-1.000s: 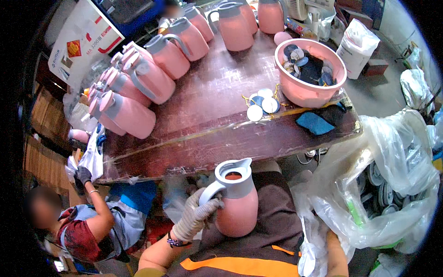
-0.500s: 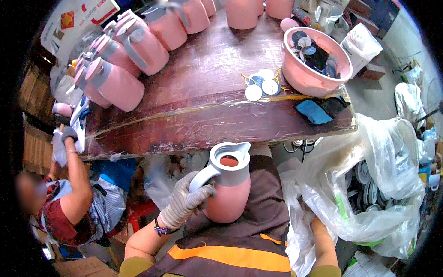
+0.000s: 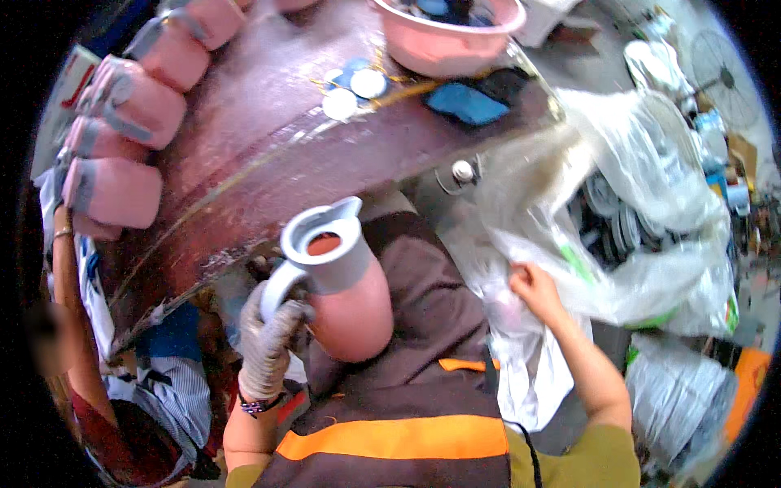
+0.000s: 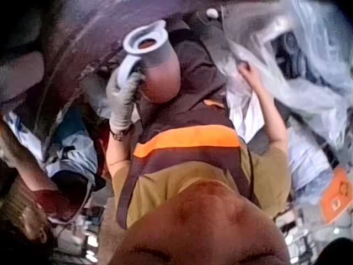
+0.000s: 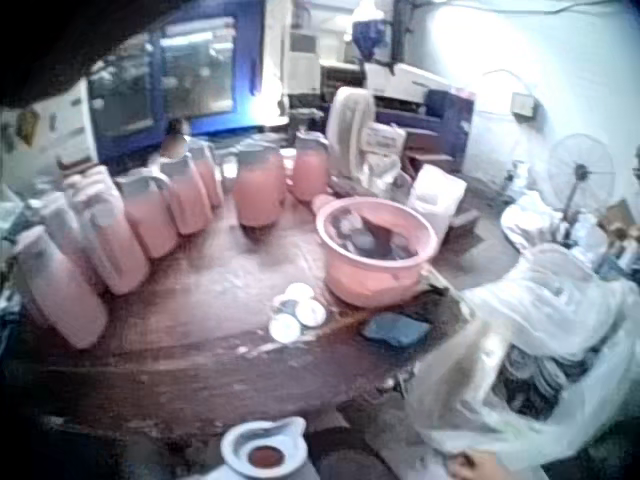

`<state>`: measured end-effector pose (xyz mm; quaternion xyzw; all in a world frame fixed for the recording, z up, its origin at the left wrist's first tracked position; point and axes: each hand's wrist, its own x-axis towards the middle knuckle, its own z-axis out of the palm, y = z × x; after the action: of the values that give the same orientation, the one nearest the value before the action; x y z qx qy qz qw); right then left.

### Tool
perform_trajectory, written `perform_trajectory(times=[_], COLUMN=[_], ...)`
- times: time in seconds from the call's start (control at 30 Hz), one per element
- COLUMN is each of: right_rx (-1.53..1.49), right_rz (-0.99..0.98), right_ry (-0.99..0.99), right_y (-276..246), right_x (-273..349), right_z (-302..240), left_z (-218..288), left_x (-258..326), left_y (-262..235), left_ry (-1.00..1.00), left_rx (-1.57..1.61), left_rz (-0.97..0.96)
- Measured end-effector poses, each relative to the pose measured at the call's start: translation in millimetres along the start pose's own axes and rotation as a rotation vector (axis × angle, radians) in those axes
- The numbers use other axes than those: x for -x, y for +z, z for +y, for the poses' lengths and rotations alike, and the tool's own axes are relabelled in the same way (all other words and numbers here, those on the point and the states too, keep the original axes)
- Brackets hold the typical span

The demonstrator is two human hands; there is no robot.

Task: The person attaches plastic lids and corded tags to pink thermal carafes while seated at a workbench. They fit the lids onto the carafes and thread tags through the handles before placing them back on the table.

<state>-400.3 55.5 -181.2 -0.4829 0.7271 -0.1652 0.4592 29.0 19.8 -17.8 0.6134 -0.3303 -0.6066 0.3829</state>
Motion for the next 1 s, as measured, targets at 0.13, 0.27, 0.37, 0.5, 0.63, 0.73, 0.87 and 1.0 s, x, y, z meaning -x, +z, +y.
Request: perform_trajectory(times=[0.13,0.27,0.37,0.5,0.63,0.73,0.87,1.0], right_rx=[0.423,0.030,-0.320,0.490,0.921,1.106,0.960,0.346], right_rz=[0.081,-0.125,-0.395,0.076,0.218,0.293,0.207,0.106], right_ry=[-0.111,-0.029,0.277,0.229,0.194,0.021,0.022,0.381], right_y=[-1.2,30.6,60.6,12.2,-19.3,-1.8,44.2,82.6], right_x=[-8.0,-4.4,-25.2,-43.4,-24.6,-13.8,-36.6,-76.3], right_z=[-4.7,-0.1,46.7,135.2,149.2,148.0,154.1,156.0], left_z=[-4.3,-11.3,-8.4,-7.2,-15.5,-18.7,-4.7,-3.5], left_x=[7.3,9.4,7.1,6.2,4.4,-0.5,-2.9,-4.4], left_y=[-0.5,-6.2,-0.9,-1.1,-6.9,6.2,15.2,16.0], left_ry=[0.025,0.080,0.042,0.062,0.076,0.148,0.051,0.043], left_rx=[0.068,0.081,0.053,-0.009,-0.013,0.022,-0.045,-0.116], left_rz=[0.020,-0.019,-0.019,0.005,0.048,0.070,0.038,0.051])
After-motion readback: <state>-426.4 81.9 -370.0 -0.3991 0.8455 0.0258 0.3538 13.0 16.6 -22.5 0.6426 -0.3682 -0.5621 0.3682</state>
